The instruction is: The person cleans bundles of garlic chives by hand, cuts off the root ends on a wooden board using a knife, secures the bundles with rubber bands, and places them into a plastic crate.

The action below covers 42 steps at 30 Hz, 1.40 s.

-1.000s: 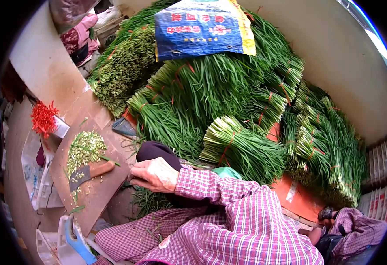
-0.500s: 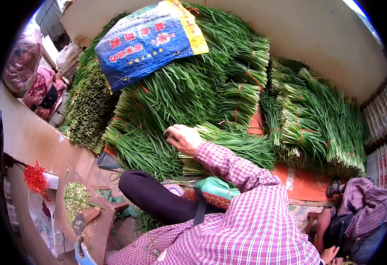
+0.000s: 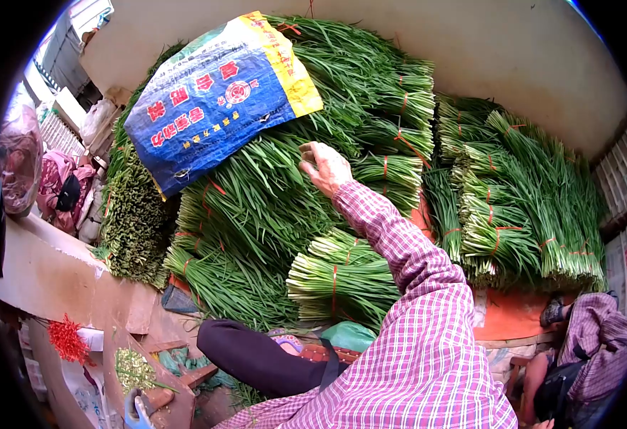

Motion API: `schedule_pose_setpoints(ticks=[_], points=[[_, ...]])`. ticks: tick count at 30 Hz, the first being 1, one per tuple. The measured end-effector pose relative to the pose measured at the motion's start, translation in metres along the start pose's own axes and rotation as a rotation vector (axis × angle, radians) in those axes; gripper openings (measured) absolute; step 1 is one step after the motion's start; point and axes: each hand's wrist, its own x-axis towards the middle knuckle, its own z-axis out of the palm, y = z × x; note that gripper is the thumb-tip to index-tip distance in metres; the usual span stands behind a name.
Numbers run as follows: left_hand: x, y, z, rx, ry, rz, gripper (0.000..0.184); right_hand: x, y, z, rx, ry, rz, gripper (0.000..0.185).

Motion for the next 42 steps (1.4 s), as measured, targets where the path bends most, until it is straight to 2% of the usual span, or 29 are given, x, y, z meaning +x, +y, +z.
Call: schedule_pose_setpoints(ticks=[3,7,12,16,18,20,22,23,28,30,32,34,37,40,41,42], points=[[0.008,0.020,0.008,0.082,-0.022,-0.082,0.030,0.021,0.039,0.003,-0.048,0.031,0.058,0.034],[0.024,0.019,0.020,0.081,-0.019,-0.028,0.031,0.023,0.088,-0.006,-0.144,0.087,0.134,0.036],[0.036,0.037,0.039,0.068,-0.039,-0.064,0.031,0.011,0.165,-0.037,-0.349,0.157,0.232,0.041],[0.044,0.044,0.047,0.095,-0.057,-0.139,0.031,0.005,0.208,-0.074,-0.501,0.137,0.440,0.053],[0.053,0.026,0.047,0.099,-0.111,0.025,0.031,0.007,0.213,-0.088,-0.607,0.120,0.509,0.056],[0.052,0.036,0.052,0.123,-0.094,0.049,0.031,0.015,0.217,-0.096,-0.617,0.175,0.482,0.058],[0.059,0.033,0.055,0.153,-0.096,0.083,0.031,0.033,0.220,-0.099,-0.424,0.266,0.377,0.057],[0.067,0.023,0.058,0.041,-0.054,0.007,0.031,0.044,0.210,-0.097,-0.366,0.344,0.267,0.054],[0.089,0.013,0.070,0.059,-0.060,-0.027,0.030,0.112,0.124,-0.067,-0.202,0.397,-0.064,0.050],[0.113,-0.028,0.080,-0.157,-0.157,0.099,0.025,0.142,0.084,-0.048,-0.151,0.340,-0.093,0.054],[0.112,-0.009,0.096,-0.175,-0.100,0.112,0.019,0.172,0.055,-0.027,-0.233,0.288,-0.004,0.058],[0.108,0.009,0.101,-0.132,-0.125,0.121,0.018,0.203,0.042,-0.007,-0.357,0.224,0.158,0.076],[0.111,0.000,0.103,-0.180,-0.147,0.108,0.019,0.234,0.042,0.021,-0.328,0.138,0.348,0.092],[0.108,-0.001,0.104,-0.221,-0.158,0.083,0.019,0.238,0.047,0.039,-0.438,0.179,0.297,0.085],[0.109,-0.002,0.104,-0.239,-0.160,0.060,0.018,0.238,0.047,0.043,-0.465,0.225,0.265,0.072],[0.110,-0.004,0.105,-0.238,-0.160,0.057,0.018,0.238,0.048,0.045,-0.465,0.222,0.265,0.072]])
